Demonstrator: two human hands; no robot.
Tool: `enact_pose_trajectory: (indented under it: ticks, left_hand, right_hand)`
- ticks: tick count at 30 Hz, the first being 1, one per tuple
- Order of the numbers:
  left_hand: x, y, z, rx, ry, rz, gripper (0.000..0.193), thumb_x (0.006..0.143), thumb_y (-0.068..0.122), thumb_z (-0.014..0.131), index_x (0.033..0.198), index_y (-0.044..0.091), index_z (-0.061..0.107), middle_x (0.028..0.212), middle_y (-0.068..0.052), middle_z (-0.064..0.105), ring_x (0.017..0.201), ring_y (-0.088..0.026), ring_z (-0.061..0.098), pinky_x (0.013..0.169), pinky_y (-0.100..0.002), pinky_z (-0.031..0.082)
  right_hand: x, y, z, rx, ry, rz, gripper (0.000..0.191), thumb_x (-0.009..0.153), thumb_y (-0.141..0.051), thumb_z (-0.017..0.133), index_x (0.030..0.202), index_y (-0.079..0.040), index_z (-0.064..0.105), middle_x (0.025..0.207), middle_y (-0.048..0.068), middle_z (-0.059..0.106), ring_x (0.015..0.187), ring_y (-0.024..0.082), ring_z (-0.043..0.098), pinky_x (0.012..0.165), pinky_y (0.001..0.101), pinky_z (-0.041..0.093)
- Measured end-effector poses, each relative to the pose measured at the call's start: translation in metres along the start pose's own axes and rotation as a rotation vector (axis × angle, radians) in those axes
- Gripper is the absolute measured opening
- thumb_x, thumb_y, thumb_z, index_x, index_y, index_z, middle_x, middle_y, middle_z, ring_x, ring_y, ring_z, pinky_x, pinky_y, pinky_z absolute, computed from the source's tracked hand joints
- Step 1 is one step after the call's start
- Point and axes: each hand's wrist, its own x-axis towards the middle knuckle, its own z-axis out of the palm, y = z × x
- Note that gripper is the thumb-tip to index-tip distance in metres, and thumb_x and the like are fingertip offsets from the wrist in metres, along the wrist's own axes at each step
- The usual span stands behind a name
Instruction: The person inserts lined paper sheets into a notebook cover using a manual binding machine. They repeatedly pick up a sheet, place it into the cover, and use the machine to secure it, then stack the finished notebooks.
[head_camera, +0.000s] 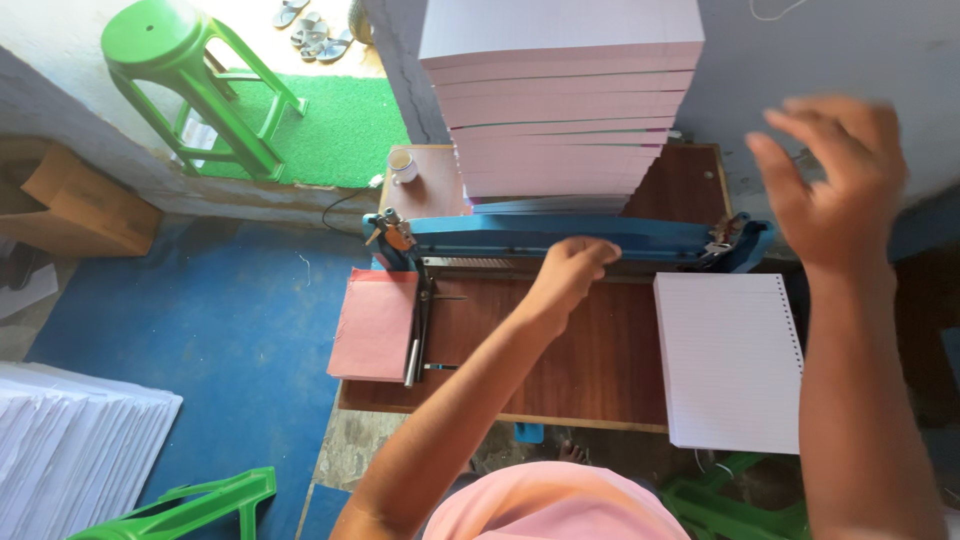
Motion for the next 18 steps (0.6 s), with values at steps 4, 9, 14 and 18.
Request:
enact_pose_trajectory:
  ticks: [4,9,14,18]
  left_hand:
    - [-0.016,0.037,-0.020,0.001,0.016,0.059,0.053,0.083,0.040,0.065,0.120,0.002,0.070,0.120,-0.014,0.069,0.111,-0.025,0.062,0.087,-0.040,0.047]
    - [-0.028,0.058,-0.039,-0.034,0.032,0.060,0.058,0.082,0.042,0.063,0.125,0.004,0.067,0.127,-0.013,0.069,0.120,-0.027,0.063,0.097,-0.044,0.046]
    - [-0.026,0.059,-0.053,-0.038,0.062,0.053,0.058,0.082,0.042,0.063,0.126,0.004,0.067,0.128,-0.014,0.069,0.120,-0.028,0.064,0.098,-0.045,0.045]
    - [-0.023,0.055,-0.059,-0.043,0.073,0.029,0.057,0.083,0.042,0.063,0.127,0.005,0.066,0.128,-0.014,0.069,0.121,-0.028,0.064,0.098,-0.046,0.046]
  right_hand:
    - [0.089,-0.031,0.020,0.033,-0.020,-0.272,0.013,0.109,-0.012,0.074,0.117,-0.002,0.075,0.121,0.010,0.070,0.113,0.026,0.061,0.104,0.0373,0.053]
    - [0.152,-0.045,0.047,0.101,-0.191,-0.337,0.018,0.102,-0.014,0.073,0.113,-0.001,0.076,0.112,0.009,0.073,0.105,0.026,0.068,0.095,0.0360,0.055]
    - [0.171,-0.038,0.077,0.081,-0.348,-0.266,0.021,0.103,-0.023,0.079,0.109,-0.003,0.079,0.110,0.009,0.076,0.095,0.024,0.071,0.090,0.0363,0.057]
    - [0.172,-0.032,0.086,0.081,-0.425,-0.178,0.019,0.105,-0.025,0.080,0.104,-0.006,0.081,0.105,0.007,0.077,0.096,0.023,0.072,0.086,0.0360,0.057]
